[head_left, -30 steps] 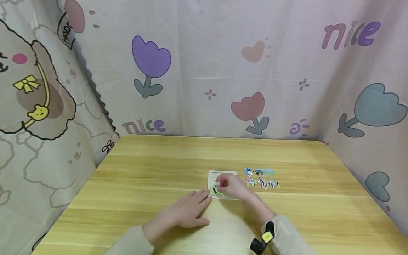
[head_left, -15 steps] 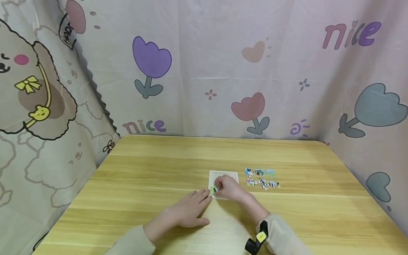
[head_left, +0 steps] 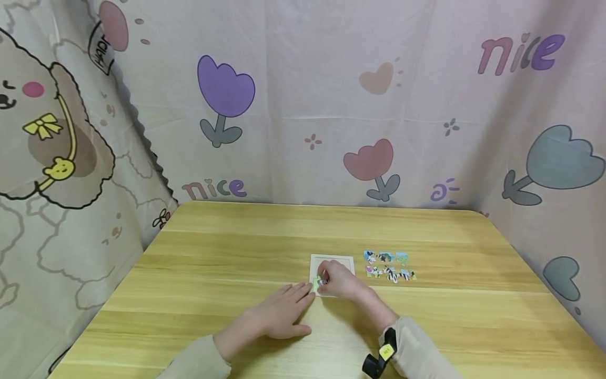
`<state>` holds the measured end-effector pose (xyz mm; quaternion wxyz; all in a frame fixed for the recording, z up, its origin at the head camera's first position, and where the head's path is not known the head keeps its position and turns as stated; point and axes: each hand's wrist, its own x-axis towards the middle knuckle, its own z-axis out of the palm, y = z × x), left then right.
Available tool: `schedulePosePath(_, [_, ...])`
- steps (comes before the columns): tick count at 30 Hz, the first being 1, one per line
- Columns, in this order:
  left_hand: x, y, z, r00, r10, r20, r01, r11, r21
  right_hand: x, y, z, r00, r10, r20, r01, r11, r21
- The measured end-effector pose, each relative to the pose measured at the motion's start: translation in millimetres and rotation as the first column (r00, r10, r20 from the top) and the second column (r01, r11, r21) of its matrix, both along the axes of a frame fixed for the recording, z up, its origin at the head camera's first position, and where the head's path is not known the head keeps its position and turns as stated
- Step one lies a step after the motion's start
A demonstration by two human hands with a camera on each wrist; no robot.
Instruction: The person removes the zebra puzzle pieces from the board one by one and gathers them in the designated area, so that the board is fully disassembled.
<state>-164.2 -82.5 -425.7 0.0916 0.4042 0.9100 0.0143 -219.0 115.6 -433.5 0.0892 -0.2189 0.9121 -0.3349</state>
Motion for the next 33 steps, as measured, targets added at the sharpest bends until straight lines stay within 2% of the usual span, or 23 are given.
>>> schedulePosePath(19, [0.4,-0.5,-0.7,1.000,0.000,0.003,0.000,1.000,0.000,1.0,-2.1,1.7,0.999,0.014,-0.034,-0.016,0.999,-0.033])
schedulePosePath(24, [0.1,-0.2,-0.8,1.000,-0.005,-0.003,0.005,1.000,0.000,2.3,-2.1,1.6,1.000,-0.006,-0.023,0.005,0.999,-0.043])
schedulePosePath(29, [-0.2,0.0,-1.3,1.000,-0.004,-0.003,0.004,1.000,0.008,4.3,-0.8,-1.7,0.999,-0.044,-0.006,0.043,0.990,-0.133])
schedulePosePath(33, [-0.6,-0.3,-1.8,1.000,0.001,-0.009,-0.001,1.000,0.007,4.7,2.5,-6.7,0.998,-0.056,-0.007,0.053,0.972,-0.231])
